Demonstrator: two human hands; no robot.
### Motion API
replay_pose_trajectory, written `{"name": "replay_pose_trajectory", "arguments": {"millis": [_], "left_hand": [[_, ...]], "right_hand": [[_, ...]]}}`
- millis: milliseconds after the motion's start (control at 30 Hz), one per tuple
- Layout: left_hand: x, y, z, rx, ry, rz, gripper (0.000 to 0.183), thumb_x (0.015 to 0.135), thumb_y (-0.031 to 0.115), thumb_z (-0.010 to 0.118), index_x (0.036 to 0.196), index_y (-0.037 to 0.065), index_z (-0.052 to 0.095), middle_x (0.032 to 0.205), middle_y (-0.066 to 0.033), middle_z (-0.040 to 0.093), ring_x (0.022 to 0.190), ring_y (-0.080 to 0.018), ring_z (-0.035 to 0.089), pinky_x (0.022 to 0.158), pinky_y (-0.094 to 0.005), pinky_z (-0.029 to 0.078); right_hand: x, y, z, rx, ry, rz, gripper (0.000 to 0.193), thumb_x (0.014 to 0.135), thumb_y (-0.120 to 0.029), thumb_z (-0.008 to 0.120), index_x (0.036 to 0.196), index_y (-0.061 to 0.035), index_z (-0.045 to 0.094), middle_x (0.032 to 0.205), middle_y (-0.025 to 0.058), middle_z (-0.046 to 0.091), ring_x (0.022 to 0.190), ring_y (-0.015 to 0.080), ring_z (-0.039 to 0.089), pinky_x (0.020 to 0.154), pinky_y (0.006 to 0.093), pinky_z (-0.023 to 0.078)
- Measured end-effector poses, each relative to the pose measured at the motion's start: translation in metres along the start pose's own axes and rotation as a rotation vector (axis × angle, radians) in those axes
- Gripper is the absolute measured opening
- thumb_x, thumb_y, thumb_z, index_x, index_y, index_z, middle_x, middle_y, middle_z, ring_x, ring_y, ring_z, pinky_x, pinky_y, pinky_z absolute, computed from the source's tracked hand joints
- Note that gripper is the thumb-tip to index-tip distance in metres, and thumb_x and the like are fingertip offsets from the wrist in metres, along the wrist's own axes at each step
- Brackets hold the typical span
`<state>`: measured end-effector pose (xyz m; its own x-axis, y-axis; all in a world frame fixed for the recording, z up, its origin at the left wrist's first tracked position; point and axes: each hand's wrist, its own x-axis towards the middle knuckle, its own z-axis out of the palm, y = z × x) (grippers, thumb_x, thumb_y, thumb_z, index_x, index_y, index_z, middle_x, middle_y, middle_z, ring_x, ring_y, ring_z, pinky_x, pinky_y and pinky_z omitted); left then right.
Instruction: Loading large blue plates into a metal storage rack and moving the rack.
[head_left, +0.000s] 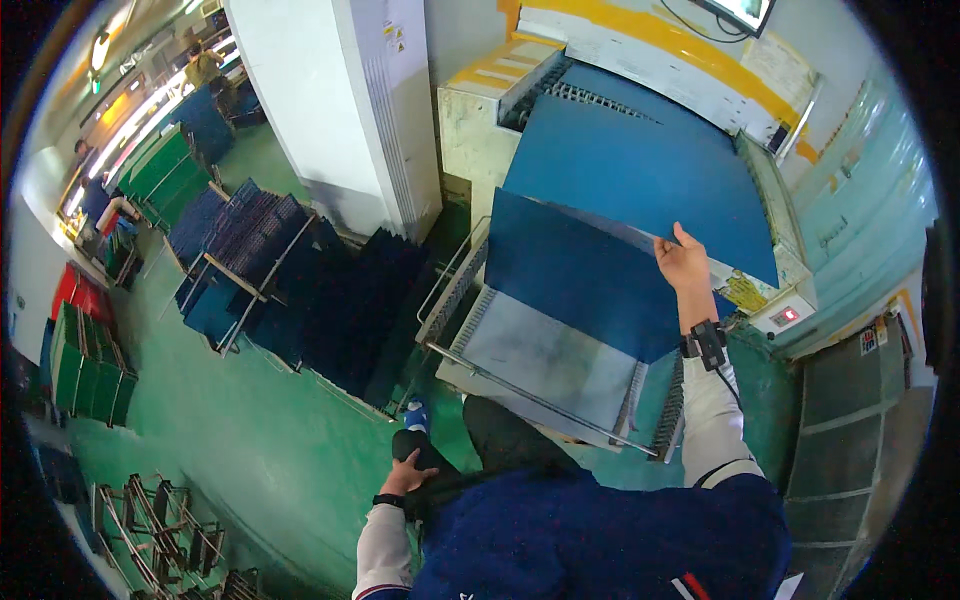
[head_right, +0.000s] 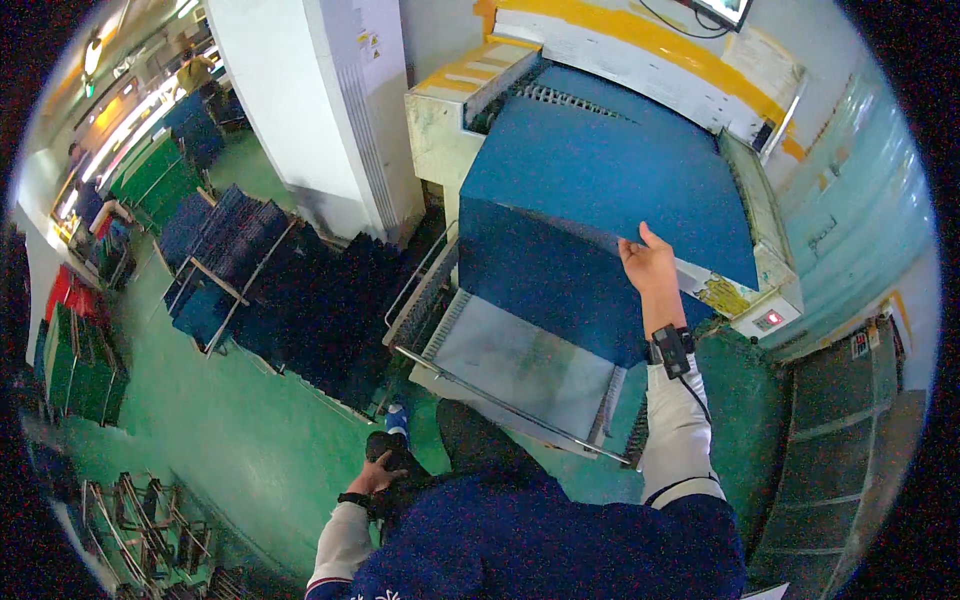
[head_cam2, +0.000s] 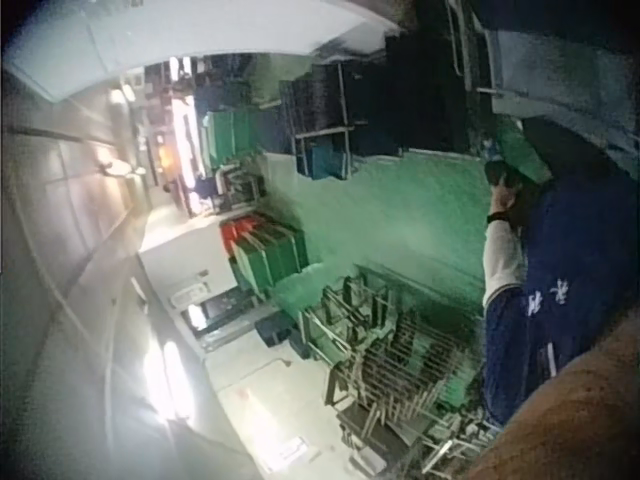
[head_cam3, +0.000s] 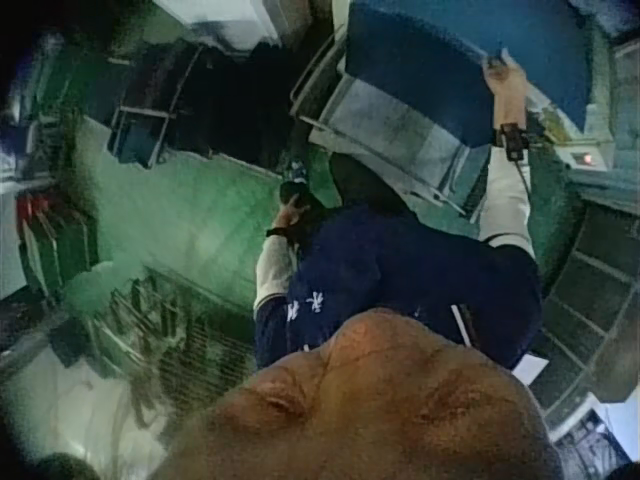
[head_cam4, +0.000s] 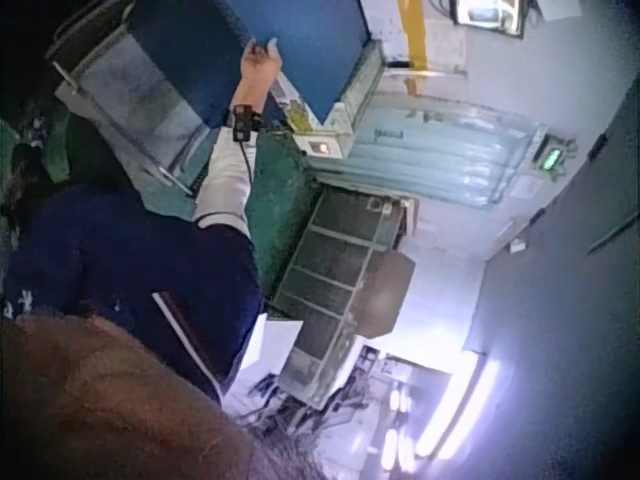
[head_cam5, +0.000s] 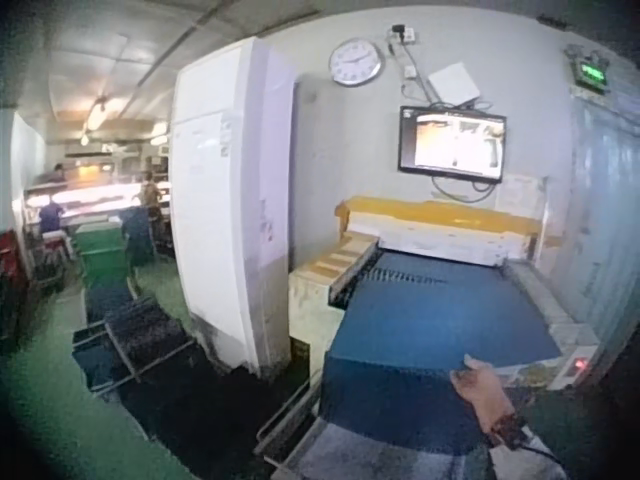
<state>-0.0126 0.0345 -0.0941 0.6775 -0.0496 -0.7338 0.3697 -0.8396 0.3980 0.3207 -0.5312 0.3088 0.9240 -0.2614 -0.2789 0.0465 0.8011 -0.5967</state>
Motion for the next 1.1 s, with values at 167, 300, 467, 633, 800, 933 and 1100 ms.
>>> {"name": "replay_pose_trajectory", "arguments": {"millis": [167, 300, 467, 633, 800, 933, 1100], "left_hand": [[-0.022, 0.051, -0.030, -0.115, -0.045, -0.074, 0.100, 0.065, 0.066, 0.070, 0.146, 0.029, 0.025, 0.145, -0.0340, 0.014, 0.133, -0.0464, 0.028, 0.107, -0.0467, 0.032], [-0.033, 0.050, -0.037, -0.024, -0.015, -0.028, 0.100, 0.064, 0.067, 0.070, 0.146, 0.029, 0.026, 0.145, -0.0343, 0.014, 0.132, -0.0469, 0.028, 0.108, -0.0463, 0.031], [-0.049, 0.068, -0.050, -0.113, -0.053, -0.137, 0.102, 0.063, 0.068, 0.069, 0.146, 0.027, 0.026, 0.144, -0.0361, 0.013, 0.132, -0.0473, 0.028, 0.108, -0.0453, 0.031], [-0.043, 0.060, -0.045, -0.099, -0.035, -0.098, 0.103, 0.063, 0.068, 0.070, 0.146, 0.026, 0.026, 0.144, -0.0362, 0.013, 0.131, -0.0475, 0.029, 0.108, -0.0449, 0.031], [-0.048, 0.072, -0.051, -0.101, -0.053, -0.150, 0.105, 0.061, 0.068, 0.071, 0.146, 0.025, 0.027, 0.144, -0.0340, 0.013, 0.130, -0.0461, 0.032, 0.108, -0.0450, 0.032], [-0.040, 0.054, -0.042, -0.111, -0.042, -0.146, 0.104, 0.060, 0.067, 0.073, 0.145, 0.027, 0.029, 0.144, -0.0326, 0.014, 0.129, -0.0456, 0.034, 0.107, -0.0454, 0.033], [-0.046, 0.070, -0.047, -0.154, -0.037, -0.160, 0.101, 0.060, 0.065, 0.074, 0.145, 0.030, 0.030, 0.143, -0.0334, 0.017, 0.128, -0.0459, 0.035, 0.106, -0.0460, 0.034]], "right_hand": [[0.012, -0.005, -0.015, -0.027, 0.005, -0.082, 0.027, 0.087, -0.014, 0.064, 0.104, -0.0039, 0.046, 0.099, 0.0128, 0.054, 0.091, 0.0271, 0.054, 0.087, 0.0375, 0.049], [0.027, 0.009, -0.001, -0.068, -0.005, -0.007, 0.028, 0.088, -0.019, 0.064, 0.104, -0.0044, 0.046, 0.101, 0.0112, 0.055, 0.095, 0.0255, 0.055, 0.084, 0.0359, 0.050], [0.033, 0.002, 0.003, -0.297, 0.007, 0.151, 0.039, 0.087, -0.037, 0.064, 0.099, -0.0011, 0.055, 0.090, 0.0095, 0.060, 0.080, 0.0202, 0.059, 0.068, 0.0310, 0.051], [0.041, 0.005, 0.007, -0.339, -0.001, 0.226, 0.049, 0.086, -0.046, 0.061, 0.096, 0.0014, 0.060, 0.080, 0.0072, 0.061, 0.070, 0.0173, 0.059, 0.060, 0.0278, 0.050], [0.048, 0.001, 0.001, -0.304, -0.002, 0.239, 0.048, 0.087, -0.046, 0.061, 0.096, 0.0015, 0.060, 0.080, 0.0067, 0.060, 0.071, 0.0170, 0.058, 0.061, 0.0278, 0.050], [0.050, 0.008, 0.010, -0.335, -0.022, 0.197, 0.047, 0.087, -0.045, 0.061, 0.096, 0.0012, 0.060, 0.081, 0.0064, 0.060, 0.074, 0.0167, 0.058, 0.062, 0.0279, 0.049], [0.054, 0.003, 0.005, -0.301, 0.001, 0.173, 0.043, 0.087, -0.041, 0.062, 0.097, 0.0006, 0.060, 0.082, 0.0065, 0.060, 0.074, 0.0173, 0.058, 0.064, 0.0295, 0.049]]}}
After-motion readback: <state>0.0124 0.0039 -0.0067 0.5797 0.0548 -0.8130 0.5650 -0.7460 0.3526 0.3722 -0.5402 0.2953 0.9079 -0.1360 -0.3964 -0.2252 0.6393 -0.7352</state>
